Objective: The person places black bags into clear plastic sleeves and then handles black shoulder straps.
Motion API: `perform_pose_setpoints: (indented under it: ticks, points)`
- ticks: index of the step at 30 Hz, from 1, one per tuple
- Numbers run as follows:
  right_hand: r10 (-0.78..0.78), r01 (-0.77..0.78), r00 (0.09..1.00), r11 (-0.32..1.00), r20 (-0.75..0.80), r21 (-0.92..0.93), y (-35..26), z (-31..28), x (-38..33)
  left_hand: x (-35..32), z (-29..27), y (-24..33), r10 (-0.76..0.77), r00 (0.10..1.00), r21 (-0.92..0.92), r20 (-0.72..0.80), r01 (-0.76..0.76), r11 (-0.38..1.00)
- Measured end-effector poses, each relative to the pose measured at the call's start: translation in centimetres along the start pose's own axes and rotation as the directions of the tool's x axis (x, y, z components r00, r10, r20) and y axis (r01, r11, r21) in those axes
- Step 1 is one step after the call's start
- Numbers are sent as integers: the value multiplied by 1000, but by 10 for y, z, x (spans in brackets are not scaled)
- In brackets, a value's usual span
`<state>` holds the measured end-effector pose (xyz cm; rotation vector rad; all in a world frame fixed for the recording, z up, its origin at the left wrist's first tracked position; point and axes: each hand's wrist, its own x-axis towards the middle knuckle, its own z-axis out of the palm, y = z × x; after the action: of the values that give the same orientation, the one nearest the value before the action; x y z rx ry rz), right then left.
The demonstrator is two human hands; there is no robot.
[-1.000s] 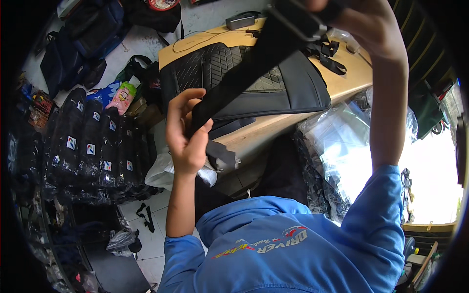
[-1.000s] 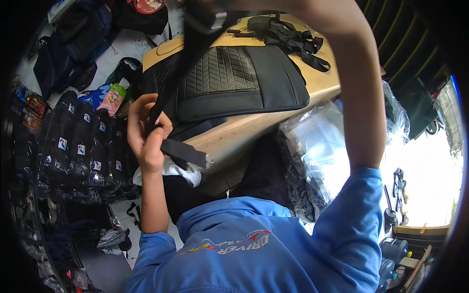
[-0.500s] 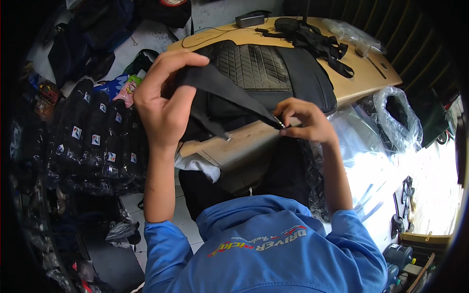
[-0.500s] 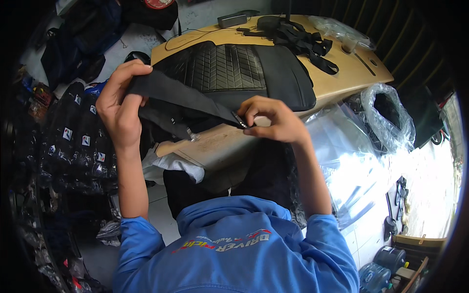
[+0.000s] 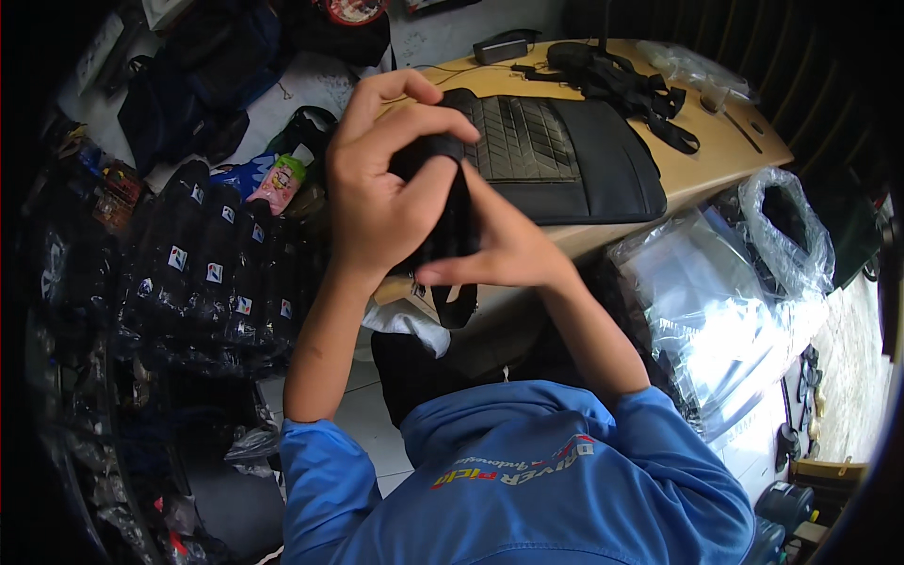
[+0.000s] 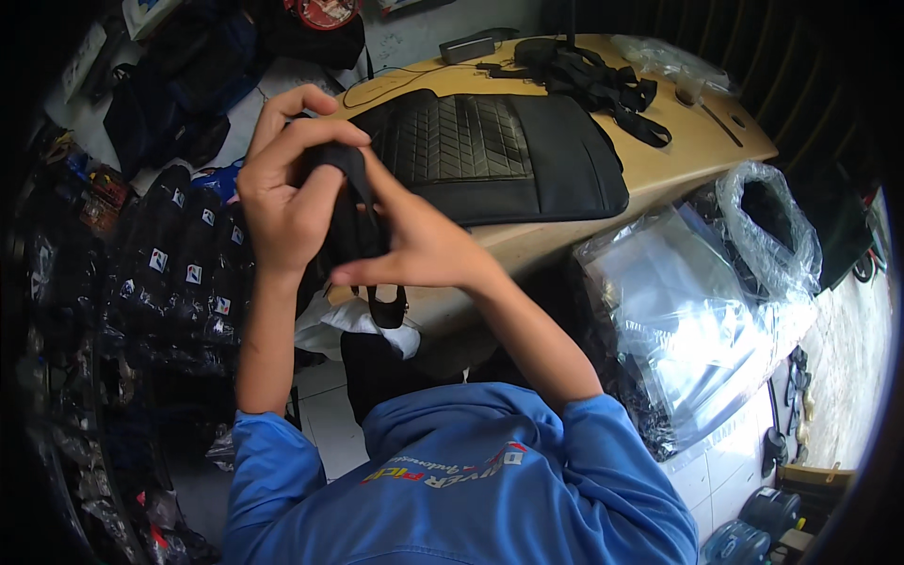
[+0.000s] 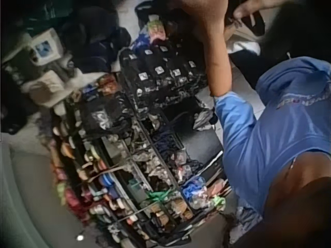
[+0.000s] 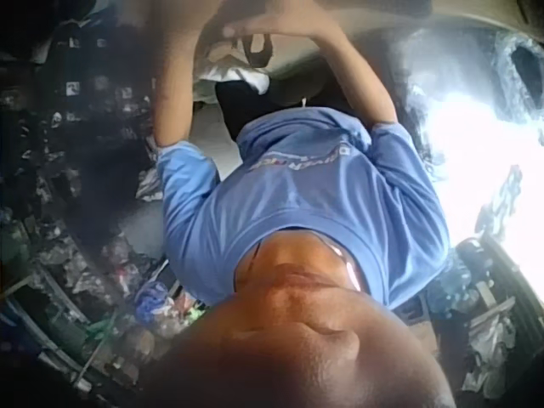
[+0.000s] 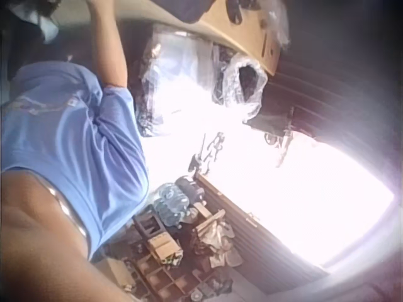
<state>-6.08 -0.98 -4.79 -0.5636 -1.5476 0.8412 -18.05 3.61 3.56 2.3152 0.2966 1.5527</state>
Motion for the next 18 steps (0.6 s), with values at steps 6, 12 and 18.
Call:
perform_pose_setpoints:
  ticks: [6, 12, 18]
  points:
    - [81, -80, 975, 997, -209, 15, 14, 40, -2, -10, 6, -4, -203, 948, -124, -246, 177, 976]
    - [334, -302, 939, 915, -82, 268, -6, 12, -35, -42, 9, -19, -403, 848, -453, -345, 225, 863]
    - [624, -594, 760, 558, 179, 579, -1, -24, -92, -85, 44, -39, -496, 854, -554, -157, 340, 760]
